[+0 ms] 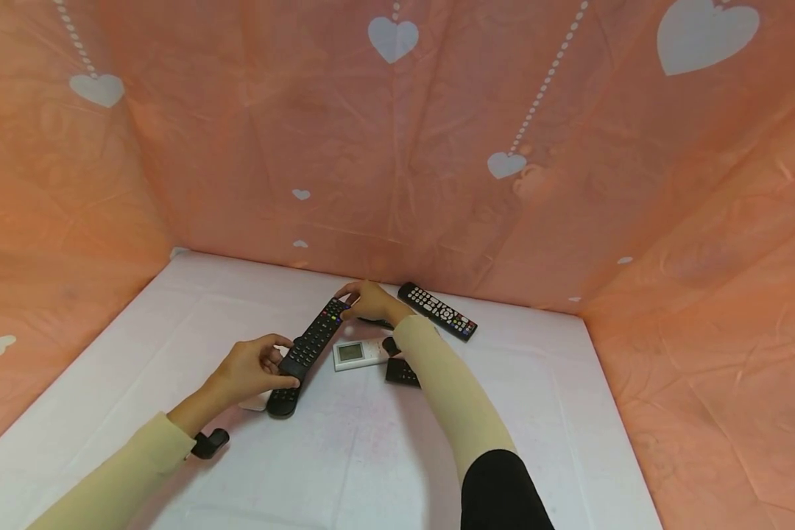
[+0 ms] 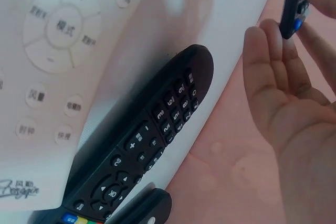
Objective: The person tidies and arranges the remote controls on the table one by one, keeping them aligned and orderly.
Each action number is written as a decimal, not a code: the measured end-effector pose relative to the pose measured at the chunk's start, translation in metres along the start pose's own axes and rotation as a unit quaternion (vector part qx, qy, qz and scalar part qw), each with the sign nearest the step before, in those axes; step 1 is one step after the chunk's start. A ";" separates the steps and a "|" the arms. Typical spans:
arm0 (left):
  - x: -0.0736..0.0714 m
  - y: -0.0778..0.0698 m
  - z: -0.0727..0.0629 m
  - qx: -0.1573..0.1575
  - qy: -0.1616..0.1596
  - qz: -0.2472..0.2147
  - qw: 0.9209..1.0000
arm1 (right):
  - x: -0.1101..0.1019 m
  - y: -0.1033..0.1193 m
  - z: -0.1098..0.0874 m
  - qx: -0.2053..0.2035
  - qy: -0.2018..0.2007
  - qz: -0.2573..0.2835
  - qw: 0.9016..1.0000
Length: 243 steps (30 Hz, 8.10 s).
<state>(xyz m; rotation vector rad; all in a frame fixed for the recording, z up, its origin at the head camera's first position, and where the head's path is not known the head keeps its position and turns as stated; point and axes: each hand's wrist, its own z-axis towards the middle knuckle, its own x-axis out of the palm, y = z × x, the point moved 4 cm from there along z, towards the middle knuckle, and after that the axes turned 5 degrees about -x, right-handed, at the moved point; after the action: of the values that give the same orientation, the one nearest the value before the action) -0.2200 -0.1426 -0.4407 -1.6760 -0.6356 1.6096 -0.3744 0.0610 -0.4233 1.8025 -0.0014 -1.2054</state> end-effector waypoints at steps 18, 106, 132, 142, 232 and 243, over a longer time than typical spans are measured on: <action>0.010 -0.009 -0.019 -0.003 0.013 0.010 1.000 | 0.007 0.003 -0.003 -0.029 -0.008 -0.006 1.000; 0.039 0.000 -0.023 0.040 0.000 0.213 0.976 | 0.049 0.003 0.003 0.005 0.083 -0.117 0.990; 0.035 -0.041 0.015 0.120 -0.010 0.240 0.963 | -0.003 -0.003 -0.057 -0.042 -0.004 -0.101 0.994; 0.051 -0.048 0.061 0.068 0.059 0.236 0.968 | -0.024 -0.030 -0.096 0.029 0.002 -0.134 0.991; 0.031 -0.044 0.090 0.079 0.180 0.116 0.974 | -0.016 -0.014 -0.153 -0.028 -0.144 0.003 0.989; 0.027 -0.045 0.089 0.064 0.158 0.102 0.980 | -0.008 -0.003 -0.159 -0.015 -0.180 0.057 0.982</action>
<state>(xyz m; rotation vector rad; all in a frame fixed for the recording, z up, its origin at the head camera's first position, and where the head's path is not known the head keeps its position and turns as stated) -0.2996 -0.0804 -0.4201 -1.8941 -0.2007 1.4412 -0.2647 0.1757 -0.4072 1.5144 -0.2884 -1.4241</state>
